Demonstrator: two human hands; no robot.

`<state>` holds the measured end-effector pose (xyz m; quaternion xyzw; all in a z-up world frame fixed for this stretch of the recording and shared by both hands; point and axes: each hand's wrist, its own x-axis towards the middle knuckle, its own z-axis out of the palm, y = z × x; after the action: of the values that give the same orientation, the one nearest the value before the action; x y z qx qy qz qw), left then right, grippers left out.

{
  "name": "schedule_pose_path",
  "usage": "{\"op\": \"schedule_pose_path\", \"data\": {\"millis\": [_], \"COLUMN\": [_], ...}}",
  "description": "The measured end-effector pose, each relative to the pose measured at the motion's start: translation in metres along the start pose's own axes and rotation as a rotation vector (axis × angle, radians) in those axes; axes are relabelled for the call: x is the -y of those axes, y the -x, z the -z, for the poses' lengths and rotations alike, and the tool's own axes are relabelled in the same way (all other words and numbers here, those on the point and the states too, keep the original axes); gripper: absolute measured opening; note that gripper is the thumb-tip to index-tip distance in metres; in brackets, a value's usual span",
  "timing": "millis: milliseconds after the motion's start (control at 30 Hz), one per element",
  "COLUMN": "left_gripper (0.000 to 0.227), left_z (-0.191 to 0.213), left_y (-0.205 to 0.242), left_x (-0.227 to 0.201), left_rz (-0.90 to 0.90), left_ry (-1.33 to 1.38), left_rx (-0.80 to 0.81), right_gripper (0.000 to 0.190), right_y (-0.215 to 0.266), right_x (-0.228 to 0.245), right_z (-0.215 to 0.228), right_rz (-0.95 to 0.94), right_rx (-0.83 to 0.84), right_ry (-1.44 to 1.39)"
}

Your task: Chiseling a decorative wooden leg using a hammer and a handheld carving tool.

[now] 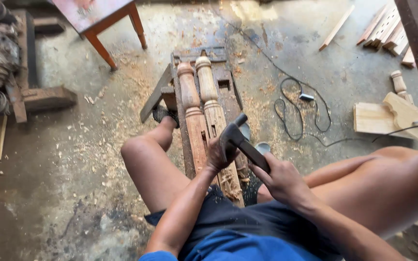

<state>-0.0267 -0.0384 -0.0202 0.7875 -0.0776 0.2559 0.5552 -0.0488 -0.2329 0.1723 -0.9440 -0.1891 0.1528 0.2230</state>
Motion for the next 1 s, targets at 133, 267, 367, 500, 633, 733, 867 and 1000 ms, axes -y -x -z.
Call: {"op": "schedule_pose_path", "data": {"millis": [133, 267, 367, 500, 633, 733, 867, 1000], "left_gripper": [0.035, 0.031, 0.029, 0.022, 0.018, 0.017, 0.025, 0.027], "left_z": [0.006, 0.014, 0.025, -0.006, -0.002, 0.018, 0.018, 0.023], "left_y": [-0.002, -0.006, -0.016, -0.017, -0.007, -0.013, 0.008, 0.0], "left_x": [-0.016, -0.033, -0.022, 0.107, 0.113, 0.043, 0.037, 0.031], "left_rz": [-0.01, 0.01, -0.077, 0.295, 0.176, -0.055, -0.091, 0.08], "left_ry": [0.039, 0.023, 0.018, 0.1, -0.176, -0.141, -0.179, 0.227], "left_rx": [-0.023, 0.008, 0.007, -0.181, -0.193, -0.007, -0.08, -0.194], "right_gripper": [0.028, 0.032, 0.035, 0.04, 0.039, 0.036, 0.035, 0.036], "right_y": [0.027, 0.028, 0.01, 0.015, 0.022, 0.025, 0.03, 0.015], "right_x": [0.039, 0.011, -0.016, 0.003, 0.019, 0.018, 0.023, 0.028], "right_z": [0.029, -0.009, -0.026, 0.002, 0.026, 0.032, 0.032, 0.032], "right_rz": [-0.117, 0.109, 0.092, -0.16, -0.193, -0.2, -0.212, -0.174], "right_rx": [-0.066, -0.265, -0.134, -0.013, -0.062, -0.118, -0.111, -0.088], "right_ry": [-0.18, -0.196, 0.016, -0.165, -0.311, -0.421, -0.529, -0.571]}}
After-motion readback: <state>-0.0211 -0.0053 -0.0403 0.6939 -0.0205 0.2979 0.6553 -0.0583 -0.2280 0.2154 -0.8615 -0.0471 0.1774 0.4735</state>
